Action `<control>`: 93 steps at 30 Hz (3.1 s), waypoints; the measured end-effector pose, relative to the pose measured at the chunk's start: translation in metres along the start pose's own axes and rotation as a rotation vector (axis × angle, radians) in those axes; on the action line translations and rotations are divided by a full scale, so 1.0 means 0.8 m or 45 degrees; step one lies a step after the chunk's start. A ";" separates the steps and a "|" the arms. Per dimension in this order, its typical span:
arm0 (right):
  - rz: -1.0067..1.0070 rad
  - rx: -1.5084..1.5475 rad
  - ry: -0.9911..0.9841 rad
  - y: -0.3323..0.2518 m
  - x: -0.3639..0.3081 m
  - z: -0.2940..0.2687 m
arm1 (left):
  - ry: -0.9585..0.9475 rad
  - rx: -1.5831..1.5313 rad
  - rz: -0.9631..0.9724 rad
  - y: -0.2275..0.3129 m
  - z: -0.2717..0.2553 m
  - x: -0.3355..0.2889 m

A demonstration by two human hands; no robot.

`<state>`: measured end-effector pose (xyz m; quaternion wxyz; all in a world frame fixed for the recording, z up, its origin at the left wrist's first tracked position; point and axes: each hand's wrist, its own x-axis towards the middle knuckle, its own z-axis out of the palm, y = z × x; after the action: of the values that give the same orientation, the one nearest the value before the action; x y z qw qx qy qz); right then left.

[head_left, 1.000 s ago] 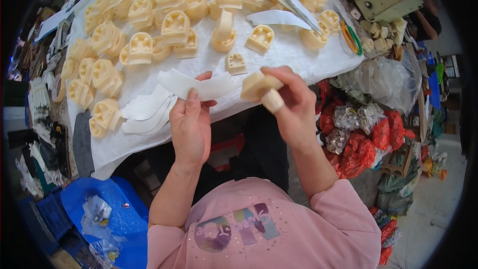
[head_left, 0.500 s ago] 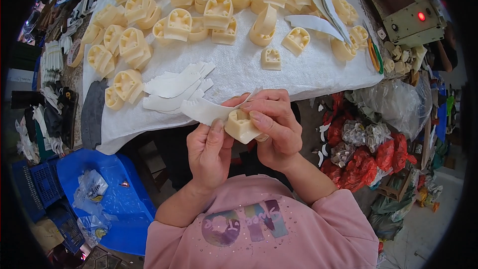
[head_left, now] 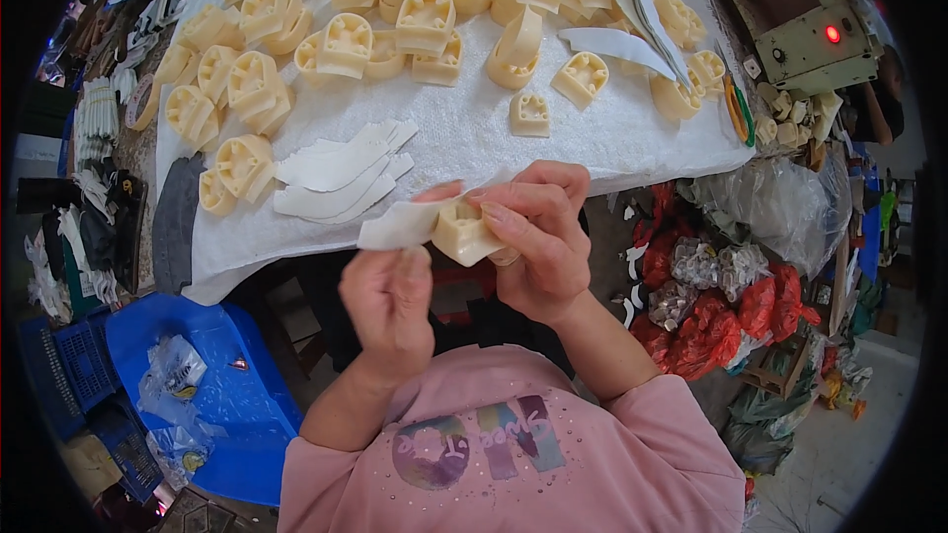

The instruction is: Manually assembling and preparing rubber or plastic shoe component molds and inserts.

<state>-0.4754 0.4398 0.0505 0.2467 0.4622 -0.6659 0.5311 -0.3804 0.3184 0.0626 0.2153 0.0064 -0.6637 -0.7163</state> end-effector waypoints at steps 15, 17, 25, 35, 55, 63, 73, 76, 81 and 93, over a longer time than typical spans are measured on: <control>0.076 -0.501 -0.573 -0.025 0.024 -0.022 | 0.132 0.852 0.232 0.004 0.003 0.002; 0.093 -0.481 -0.578 -0.017 0.020 -0.021 | 0.099 0.937 0.326 0.003 0.003 0.003; 0.323 0.108 -0.448 -0.003 0.008 -0.026 | 0.079 0.056 0.055 -0.020 -0.011 0.004; 0.473 0.392 -0.541 -0.012 0.004 -0.026 | -0.038 0.725 0.479 -0.011 -0.010 0.020; 1.314 0.925 -0.157 -0.039 -0.033 -0.017 | 0.167 0.678 0.556 -0.009 -0.030 0.001; 1.414 1.252 0.097 -0.048 -0.035 -0.015 | -0.156 0.554 0.662 -0.017 -0.022 -0.003; 1.286 0.765 -0.173 -0.052 -0.019 -0.021 | -0.175 1.154 0.702 -0.008 -0.004 -0.001; 1.135 0.435 -0.413 -0.043 -0.011 -0.020 | -0.323 1.273 0.619 -0.008 -0.004 0.001; 1.406 0.898 -0.227 -0.019 -0.009 -0.034 | -0.119 0.747 0.474 -0.015 -0.012 -0.002; 1.357 1.118 -0.623 0.003 -0.017 -0.033 | -0.329 0.579 0.483 -0.012 -0.013 -0.006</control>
<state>-0.4759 0.4696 0.0469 -0.4090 0.2371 -0.5621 0.6786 -0.3763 0.3103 0.0509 0.2519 -0.1605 -0.8180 -0.4916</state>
